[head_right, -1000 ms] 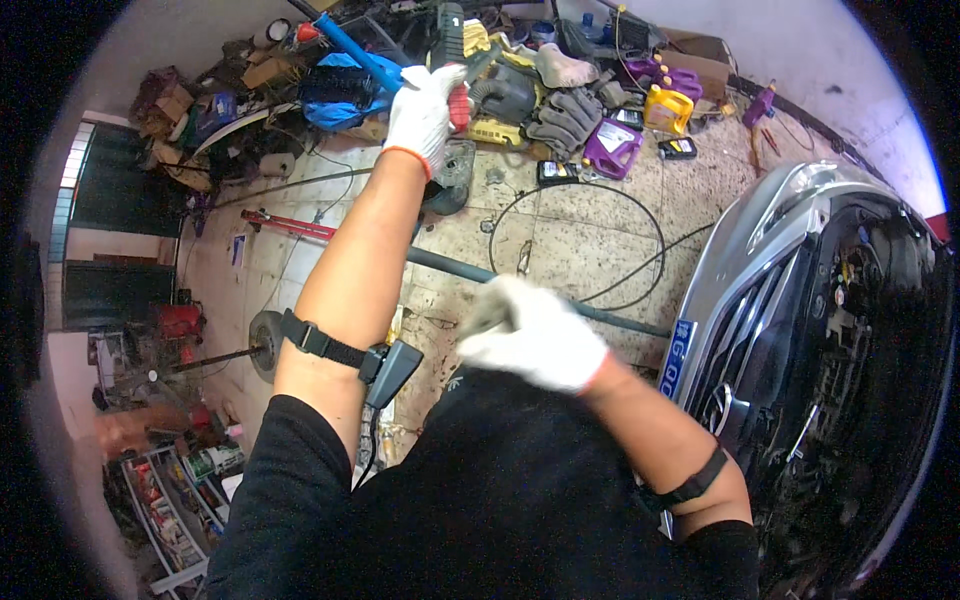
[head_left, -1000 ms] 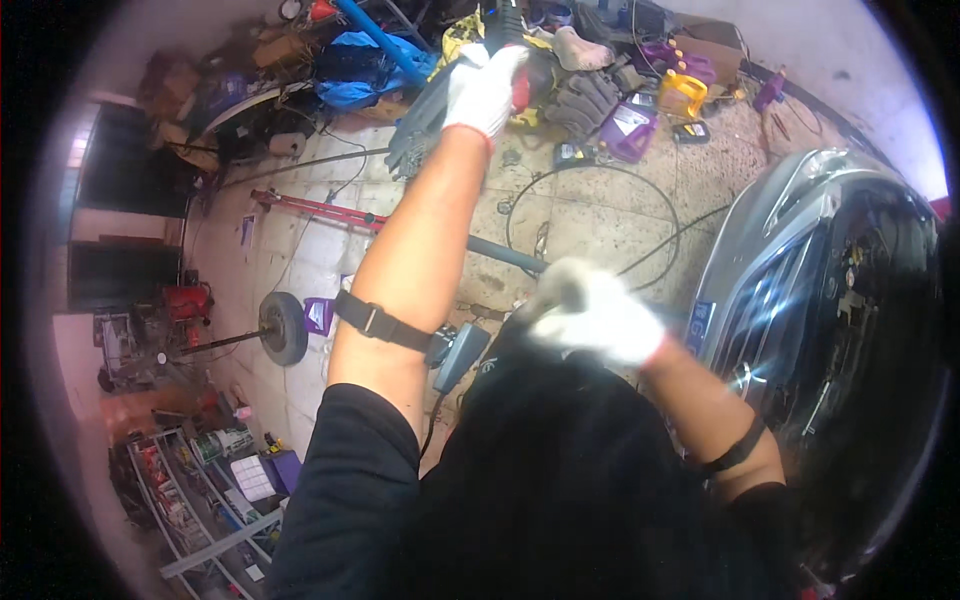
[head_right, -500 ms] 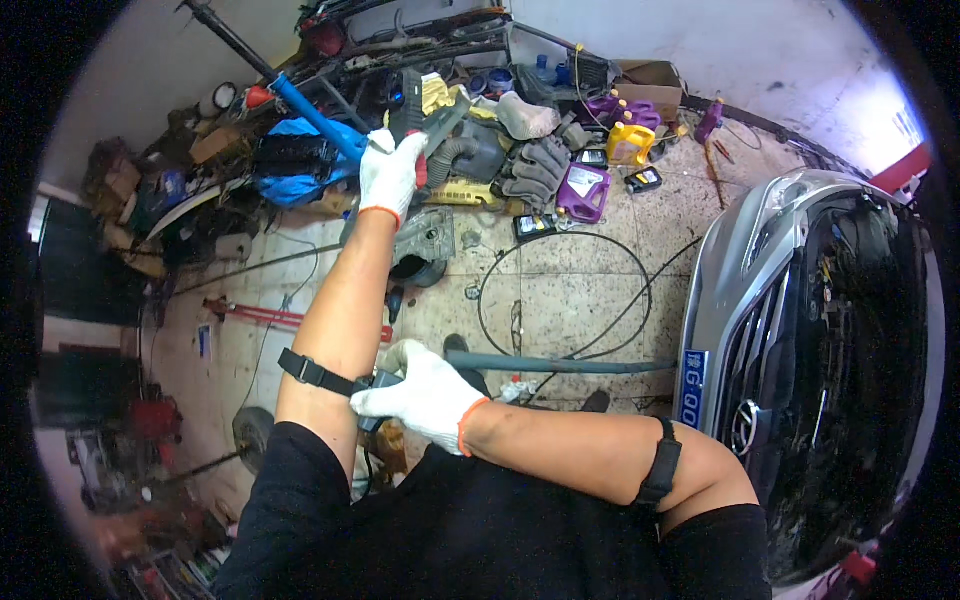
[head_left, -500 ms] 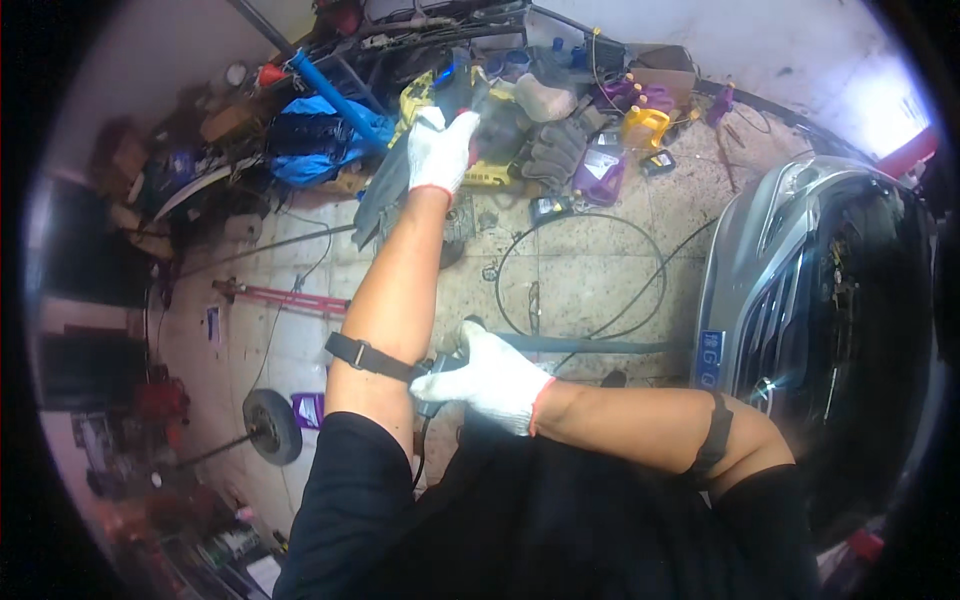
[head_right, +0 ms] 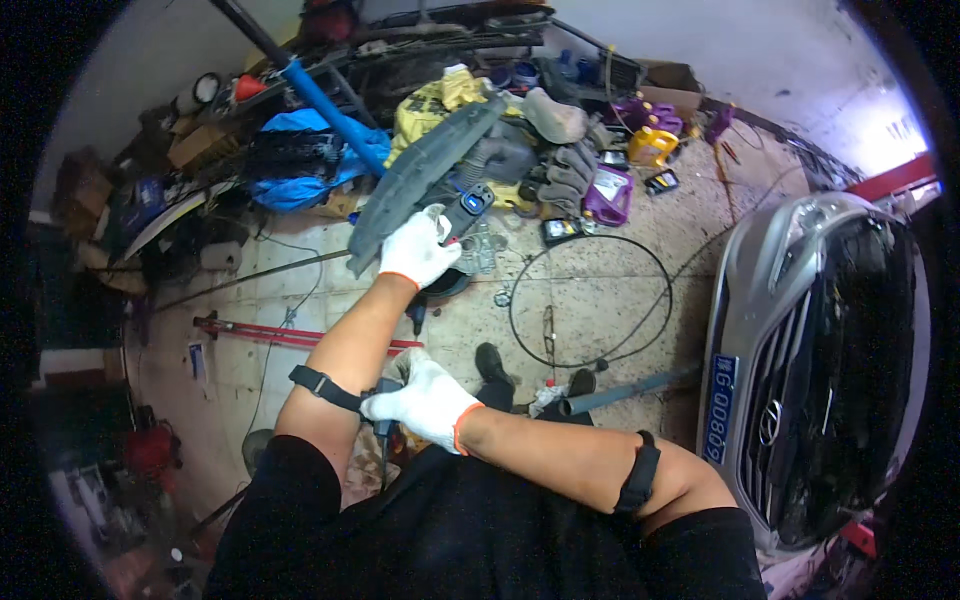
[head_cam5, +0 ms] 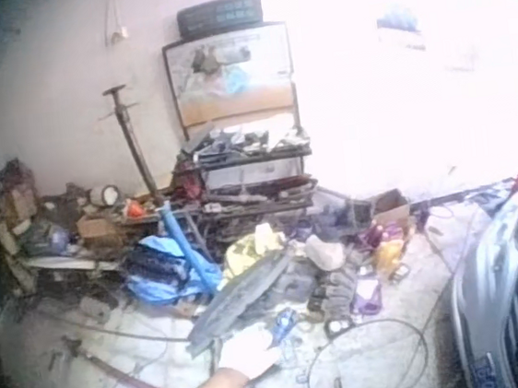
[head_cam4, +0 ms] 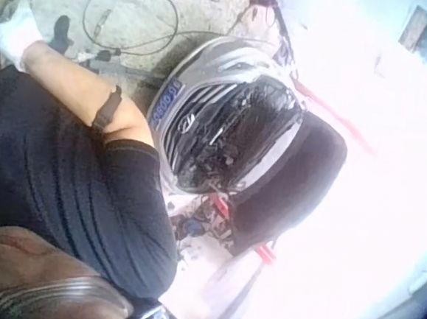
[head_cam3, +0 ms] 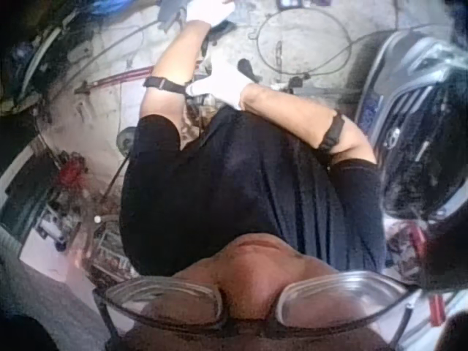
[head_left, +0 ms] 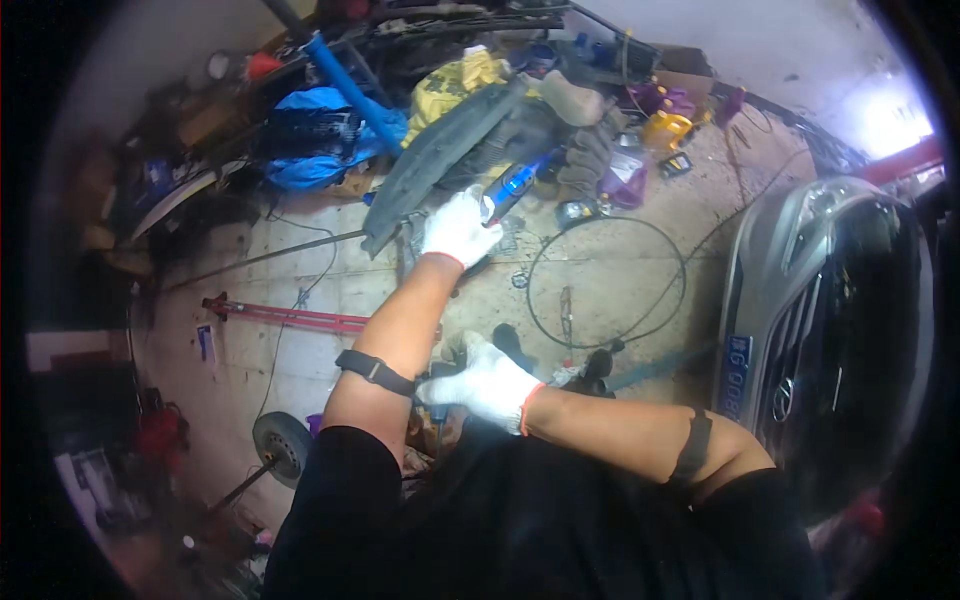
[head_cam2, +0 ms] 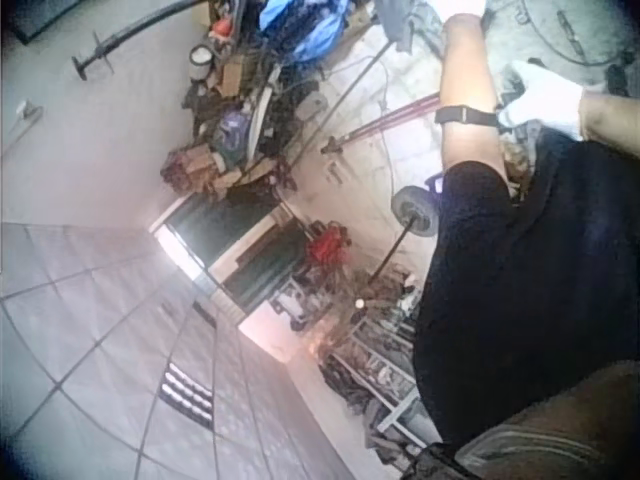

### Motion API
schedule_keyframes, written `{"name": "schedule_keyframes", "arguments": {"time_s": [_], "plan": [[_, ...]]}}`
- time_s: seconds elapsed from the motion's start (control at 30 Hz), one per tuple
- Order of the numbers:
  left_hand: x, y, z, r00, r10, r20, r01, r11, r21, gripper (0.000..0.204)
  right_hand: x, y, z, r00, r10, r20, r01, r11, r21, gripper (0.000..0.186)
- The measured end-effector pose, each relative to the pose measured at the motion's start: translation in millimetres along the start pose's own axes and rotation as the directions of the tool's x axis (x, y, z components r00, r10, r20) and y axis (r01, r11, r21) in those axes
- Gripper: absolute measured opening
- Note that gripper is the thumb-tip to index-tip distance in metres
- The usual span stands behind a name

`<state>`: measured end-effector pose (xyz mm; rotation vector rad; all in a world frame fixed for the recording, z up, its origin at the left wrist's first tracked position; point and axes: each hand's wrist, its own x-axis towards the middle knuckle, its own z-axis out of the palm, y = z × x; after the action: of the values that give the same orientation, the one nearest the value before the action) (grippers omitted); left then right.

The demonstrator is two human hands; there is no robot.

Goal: Cleaning and inspecting a disassembled engine cylinder head and engine block.

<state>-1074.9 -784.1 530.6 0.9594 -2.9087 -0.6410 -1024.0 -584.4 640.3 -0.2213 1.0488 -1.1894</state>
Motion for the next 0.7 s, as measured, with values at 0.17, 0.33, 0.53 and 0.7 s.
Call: {"name": "schedule_keyframes", "arguments": {"time_s": [0.17,0.33,0.53,0.7], "plan": [[5.2,-66.7,-8.9,0.994,-0.103,0.040,0.095,0.982,0.166,0.049,17.0,-27.8,36.7,0.867,-0.498,-0.026,0.331,0.614,-0.716,0.059],[-1.5,-93.8,-11.6,0.983,-0.132,0.125,0.090,0.950,0.299,0.054,36.4,-39.7,72.1,0.806,-0.577,0.131,0.452,0.457,-0.766,0.033],[4.1,-77.9,-20.2,0.952,-0.223,0.211,0.129,0.914,0.384,0.053,45.9,-47.2,69.0,0.805,-0.583,0.105,0.451,0.488,-0.747,0.034],[23.0,-53.0,-9.3,0.966,-0.138,0.220,0.046,0.923,0.382,0.056,50.5,-72.9,40.0,0.815,-0.567,0.115,0.433,0.466,-0.772,0.038]]}}
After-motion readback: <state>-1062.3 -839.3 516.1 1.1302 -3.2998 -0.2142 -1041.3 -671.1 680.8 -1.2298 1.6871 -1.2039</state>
